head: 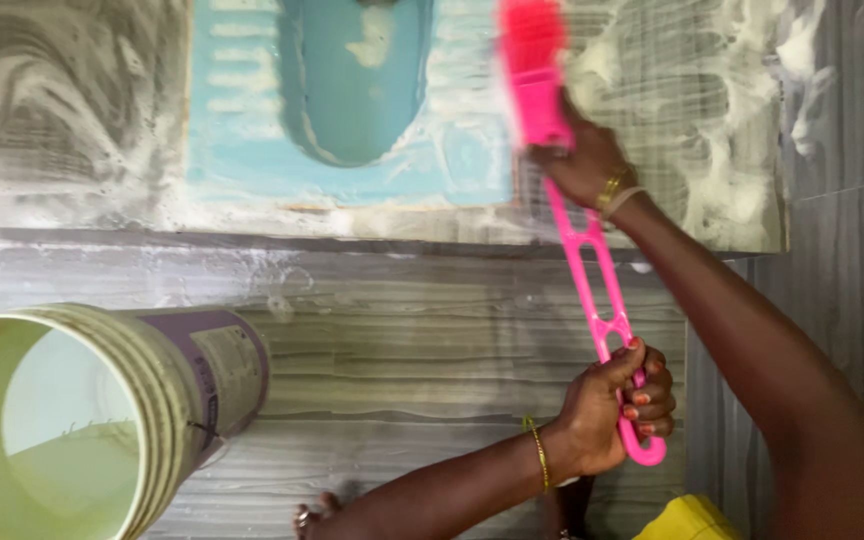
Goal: The person scrubs the floor around an squat toilet using a long-handled brush and soapy water.
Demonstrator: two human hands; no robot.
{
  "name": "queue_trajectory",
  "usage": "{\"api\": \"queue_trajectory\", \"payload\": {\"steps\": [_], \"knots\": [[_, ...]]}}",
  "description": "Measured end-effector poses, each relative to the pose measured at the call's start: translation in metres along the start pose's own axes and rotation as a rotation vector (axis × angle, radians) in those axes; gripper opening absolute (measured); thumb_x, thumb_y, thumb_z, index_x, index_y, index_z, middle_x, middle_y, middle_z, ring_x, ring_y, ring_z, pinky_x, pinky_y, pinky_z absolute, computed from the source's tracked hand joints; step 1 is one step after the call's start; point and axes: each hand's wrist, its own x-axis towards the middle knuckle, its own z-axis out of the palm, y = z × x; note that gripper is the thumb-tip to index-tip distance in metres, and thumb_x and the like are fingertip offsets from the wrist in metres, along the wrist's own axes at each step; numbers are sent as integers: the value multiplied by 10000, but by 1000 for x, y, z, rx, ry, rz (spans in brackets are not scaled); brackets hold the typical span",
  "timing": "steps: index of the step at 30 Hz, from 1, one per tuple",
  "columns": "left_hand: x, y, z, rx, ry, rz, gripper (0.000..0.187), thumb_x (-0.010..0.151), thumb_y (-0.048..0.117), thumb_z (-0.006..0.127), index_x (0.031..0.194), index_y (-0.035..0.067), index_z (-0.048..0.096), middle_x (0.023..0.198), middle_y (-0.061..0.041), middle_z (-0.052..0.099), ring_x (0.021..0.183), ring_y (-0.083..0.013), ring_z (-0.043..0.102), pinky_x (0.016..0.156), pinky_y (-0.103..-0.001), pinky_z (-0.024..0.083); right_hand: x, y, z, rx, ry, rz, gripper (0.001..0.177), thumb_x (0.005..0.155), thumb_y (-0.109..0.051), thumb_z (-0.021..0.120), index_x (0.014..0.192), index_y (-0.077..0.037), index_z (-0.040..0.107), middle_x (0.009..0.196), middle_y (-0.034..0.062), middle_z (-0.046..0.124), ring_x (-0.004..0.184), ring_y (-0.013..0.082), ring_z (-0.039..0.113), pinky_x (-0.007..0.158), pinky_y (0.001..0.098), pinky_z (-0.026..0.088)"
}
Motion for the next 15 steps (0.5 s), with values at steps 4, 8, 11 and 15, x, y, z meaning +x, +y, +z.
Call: {"api": "queue_trajectory", "payload": {"steps": [4,8,11,15], "knots": [[-29,39,-20,183,207,-36,204,1100,356,470,1171,171,518,727,49,451,561,-47,394,532,-234,398,17,12,27,63,223,-247,908,971,-380,695,1657,-105,168,1235,210,735,1043,350,767,952,434,588],[-124,110,-27,625,476,186,400,1018,336,512,1392,268,390,1028,-94,649,780,-200,679,659,-371,621,27,-56,85,42,255,-215,946,918,-349,718,1616,-24,167,1128,245,743,984,395,739,963,433,578],[-209,174,-4,1075,264,344,701,947,281,571,1517,426,188,1377,-34,568,920,-212,706,759,-413,662,-7,-106,95,-162,93,-25,835,961,-338,674,1596,-7,244,1146,254,707,1013,380,706,896,450,574],[-275,280,57,1235,1136,-43,583,1004,299,535,1566,269,387,1069,-148,734,692,-223,719,540,-394,637,-50,-136,104,-404,397,-430,659,949,-163,711,1529,1,444,1268,267,642,1097,348,632,830,456,548]]}}
